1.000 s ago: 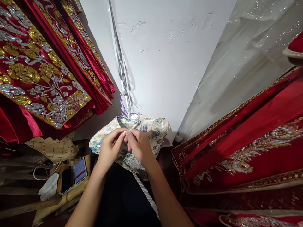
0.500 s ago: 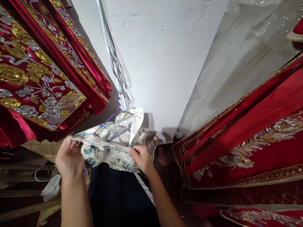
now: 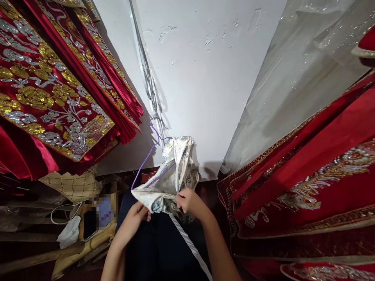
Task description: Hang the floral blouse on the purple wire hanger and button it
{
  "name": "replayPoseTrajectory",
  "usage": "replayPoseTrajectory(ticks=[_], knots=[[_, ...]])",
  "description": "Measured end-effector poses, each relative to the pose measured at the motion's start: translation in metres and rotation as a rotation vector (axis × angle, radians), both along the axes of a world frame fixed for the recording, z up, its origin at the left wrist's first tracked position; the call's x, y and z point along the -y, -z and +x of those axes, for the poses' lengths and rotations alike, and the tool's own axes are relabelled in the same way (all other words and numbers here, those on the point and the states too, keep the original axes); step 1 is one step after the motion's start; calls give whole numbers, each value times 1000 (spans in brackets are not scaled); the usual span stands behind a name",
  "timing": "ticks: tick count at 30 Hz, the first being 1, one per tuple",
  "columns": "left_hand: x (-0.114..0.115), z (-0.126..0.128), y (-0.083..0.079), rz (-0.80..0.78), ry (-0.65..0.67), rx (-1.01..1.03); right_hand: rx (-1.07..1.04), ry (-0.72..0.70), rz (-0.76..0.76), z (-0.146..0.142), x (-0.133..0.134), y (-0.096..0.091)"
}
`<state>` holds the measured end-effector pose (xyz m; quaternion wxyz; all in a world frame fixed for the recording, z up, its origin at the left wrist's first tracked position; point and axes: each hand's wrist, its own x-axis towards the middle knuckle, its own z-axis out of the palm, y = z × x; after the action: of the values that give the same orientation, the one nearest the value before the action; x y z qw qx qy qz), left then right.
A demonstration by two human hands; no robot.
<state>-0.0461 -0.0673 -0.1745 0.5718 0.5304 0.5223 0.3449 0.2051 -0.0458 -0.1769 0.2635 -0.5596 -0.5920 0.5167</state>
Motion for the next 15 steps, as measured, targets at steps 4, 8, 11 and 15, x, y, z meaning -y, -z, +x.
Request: replayPoseTrajectory(ticks=[4, 8, 11, 15], knots=[[12, 17, -7, 71, 259, -222, 54, 7, 2, 11, 6, -2], [26, 39, -30, 148, 352, -100, 87, -130, -144, 13, 16, 6], [31, 50, -45, 120, 393, 17, 63, -232, -238, 12, 19, 15], [33, 54, -55, 110, 419, 98, 72, -73, -87, 8, 13, 13]])
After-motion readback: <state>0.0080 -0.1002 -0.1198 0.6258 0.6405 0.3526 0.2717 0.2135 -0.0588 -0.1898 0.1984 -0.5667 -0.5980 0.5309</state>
